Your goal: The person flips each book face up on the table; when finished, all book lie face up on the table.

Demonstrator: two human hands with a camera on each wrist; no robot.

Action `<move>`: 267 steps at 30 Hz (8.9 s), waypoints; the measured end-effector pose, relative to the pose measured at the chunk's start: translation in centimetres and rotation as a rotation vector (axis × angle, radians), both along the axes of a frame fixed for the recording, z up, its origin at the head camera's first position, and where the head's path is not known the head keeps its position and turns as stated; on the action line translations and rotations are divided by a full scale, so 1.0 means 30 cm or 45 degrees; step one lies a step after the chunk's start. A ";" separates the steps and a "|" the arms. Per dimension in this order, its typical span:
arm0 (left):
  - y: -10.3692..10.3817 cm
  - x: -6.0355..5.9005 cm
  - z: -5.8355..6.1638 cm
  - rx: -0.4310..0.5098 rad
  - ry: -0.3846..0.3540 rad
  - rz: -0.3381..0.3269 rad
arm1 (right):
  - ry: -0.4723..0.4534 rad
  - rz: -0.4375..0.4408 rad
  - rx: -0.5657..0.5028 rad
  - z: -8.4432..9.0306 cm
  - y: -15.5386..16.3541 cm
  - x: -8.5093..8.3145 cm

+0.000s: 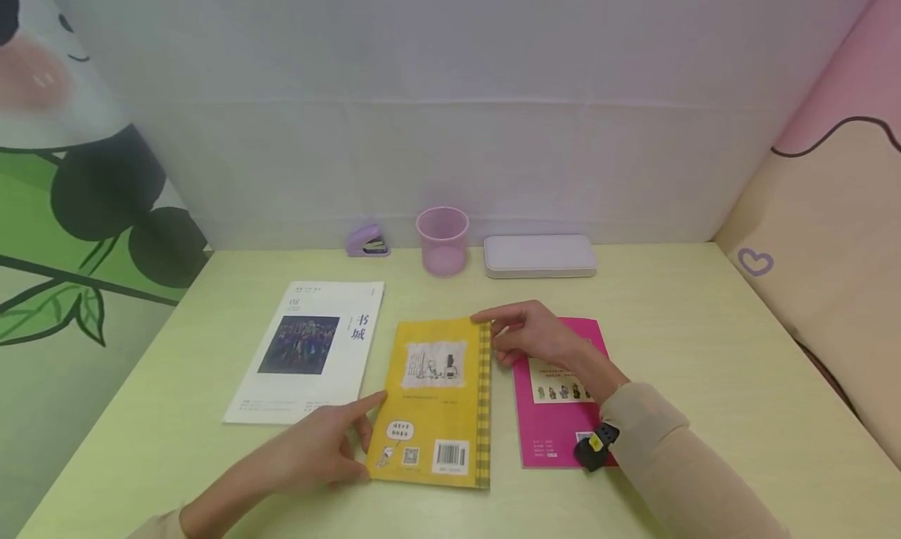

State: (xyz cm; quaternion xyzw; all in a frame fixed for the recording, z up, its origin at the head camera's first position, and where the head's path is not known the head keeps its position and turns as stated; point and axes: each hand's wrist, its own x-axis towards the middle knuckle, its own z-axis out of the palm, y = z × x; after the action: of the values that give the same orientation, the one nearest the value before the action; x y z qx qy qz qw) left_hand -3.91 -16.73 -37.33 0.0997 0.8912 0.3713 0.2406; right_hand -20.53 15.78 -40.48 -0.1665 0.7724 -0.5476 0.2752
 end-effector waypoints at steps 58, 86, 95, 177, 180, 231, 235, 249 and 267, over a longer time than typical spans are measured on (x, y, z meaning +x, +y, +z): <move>0.023 0.053 0.025 -0.458 0.365 0.033 | 0.139 0.054 0.056 0.036 0.038 0.005; -0.021 0.051 0.072 -0.457 0.457 0.130 | 0.210 -0.080 0.020 0.053 0.052 0.000; -0.041 0.050 0.096 -0.402 0.450 0.111 | 0.283 -0.108 -0.003 0.094 0.052 0.003; -0.152 -0.011 0.117 0.212 0.089 0.468 | 0.127 -0.325 -0.039 0.095 -0.055 0.009; -0.152 -0.015 0.114 0.221 0.075 0.464 | 0.131 -0.351 -0.017 0.089 -0.059 0.012; -0.217 -0.046 0.050 0.357 -0.161 0.321 | -0.070 -0.171 0.109 0.023 -0.078 0.023; -0.217 -0.051 0.045 0.316 -0.179 0.341 | -0.090 -0.177 0.129 0.026 -0.084 0.024; -0.227 -0.075 0.039 0.230 -0.212 0.299 | -0.096 -0.174 0.180 0.030 -0.098 0.015; -0.202 -0.078 0.074 0.111 -0.203 0.336 | -0.049 -0.121 0.268 0.041 -0.095 0.008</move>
State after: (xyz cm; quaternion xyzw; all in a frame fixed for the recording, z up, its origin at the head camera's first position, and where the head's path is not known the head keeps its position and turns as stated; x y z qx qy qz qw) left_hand -6.25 -22.78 -35.11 -0.0376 0.8576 0.4449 0.2553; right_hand -20.29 12.92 -39.26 -0.0894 0.8274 -0.4789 0.2795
